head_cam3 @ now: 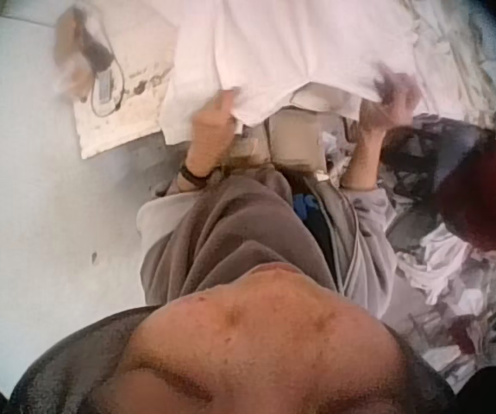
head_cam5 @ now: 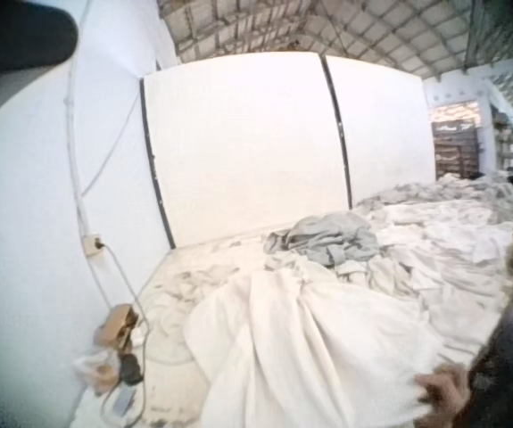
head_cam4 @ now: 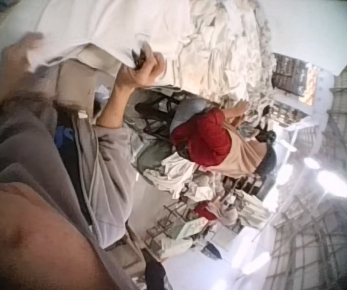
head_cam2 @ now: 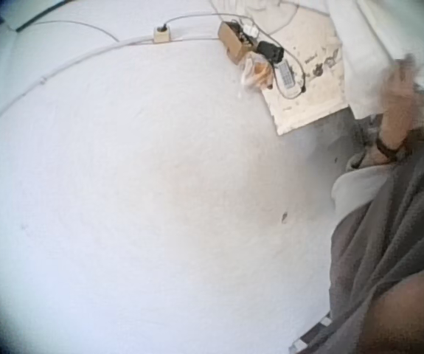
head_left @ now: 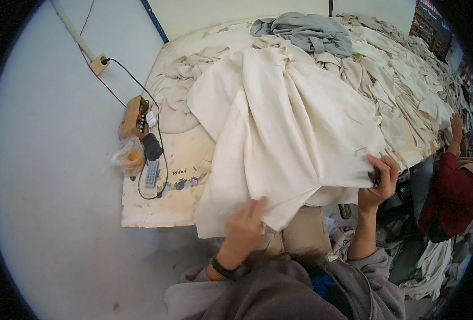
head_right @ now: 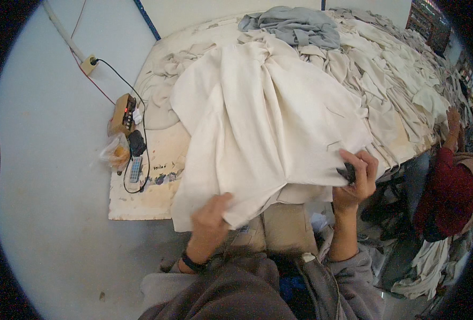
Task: The person uses scissors to trim and cut a large white fabric piece on a work table, repeatedly folding and repositioning the material to access different edges. They then pick up a grey fabric piece and begin cutting it as well.
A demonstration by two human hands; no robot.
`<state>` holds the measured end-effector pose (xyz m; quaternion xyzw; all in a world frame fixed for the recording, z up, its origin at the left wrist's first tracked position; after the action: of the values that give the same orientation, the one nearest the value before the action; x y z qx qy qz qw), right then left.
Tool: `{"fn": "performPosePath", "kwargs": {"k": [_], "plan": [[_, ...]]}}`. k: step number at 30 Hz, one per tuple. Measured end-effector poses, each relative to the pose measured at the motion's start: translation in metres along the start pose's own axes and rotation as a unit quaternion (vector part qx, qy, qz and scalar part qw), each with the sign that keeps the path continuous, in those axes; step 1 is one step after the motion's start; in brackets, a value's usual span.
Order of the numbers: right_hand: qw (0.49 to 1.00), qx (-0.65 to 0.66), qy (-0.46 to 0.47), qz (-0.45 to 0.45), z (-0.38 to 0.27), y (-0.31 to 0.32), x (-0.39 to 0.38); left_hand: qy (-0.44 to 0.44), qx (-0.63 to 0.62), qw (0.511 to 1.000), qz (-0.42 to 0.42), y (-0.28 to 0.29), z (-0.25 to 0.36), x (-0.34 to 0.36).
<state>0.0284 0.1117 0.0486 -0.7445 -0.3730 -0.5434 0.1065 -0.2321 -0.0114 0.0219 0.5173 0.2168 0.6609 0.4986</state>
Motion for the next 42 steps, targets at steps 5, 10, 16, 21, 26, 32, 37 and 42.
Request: {"fn": "performPosePath", "kwargs": {"k": [5,10,16,21,26,32,37,42], "plan": [[0.995,0.069,-0.016,-0.075,-0.007,0.015,0.000,0.208,0.072,0.940,0.260,0.063,-0.065,-0.014],[0.772,0.285,-0.086,-0.562,-0.037,0.003,-0.047,0.248,-0.375,0.724,0.523,0.078,-0.114,-0.061],[0.495,0.618,-0.037,-0.609,-0.020,0.049,-0.004,-0.095,0.205,0.758,0.612,0.171,-0.075,-0.052],[0.880,0.217,-0.196,-0.374,0.012,0.014,0.018,-0.073,0.117,0.958,0.250,0.105,-0.127,0.050],[0.922,0.054,-0.149,-0.353,0.013,-0.015,-0.001,0.083,-0.005,0.993,0.078,0.046,-0.103,0.053],[0.925,0.096,-0.144,-0.338,0.007,-0.019,-0.027,0.099,-0.120,0.981,0.114,0.008,-0.050,0.061],[0.926,-0.016,-0.145,-0.348,0.011,-0.035,-0.049,0.121,-0.111,0.984,0.065,-0.054,-0.036,0.056],[0.903,0.017,-0.198,-0.381,0.014,-0.028,-0.048,0.163,-0.119,0.979,0.020,-0.047,-0.034,0.058]]}}
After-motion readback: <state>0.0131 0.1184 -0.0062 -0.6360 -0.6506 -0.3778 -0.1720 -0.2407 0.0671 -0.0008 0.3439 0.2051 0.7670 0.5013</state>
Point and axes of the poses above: each hand's wrist, its own x-axis towards the middle knuckle, its own y-axis out of the back of the hand, z = x × y, the point moved 3 cm from there along x, towards the middle knuckle, and after that the axes turned 1 degree about x, right-handed, at the moved point
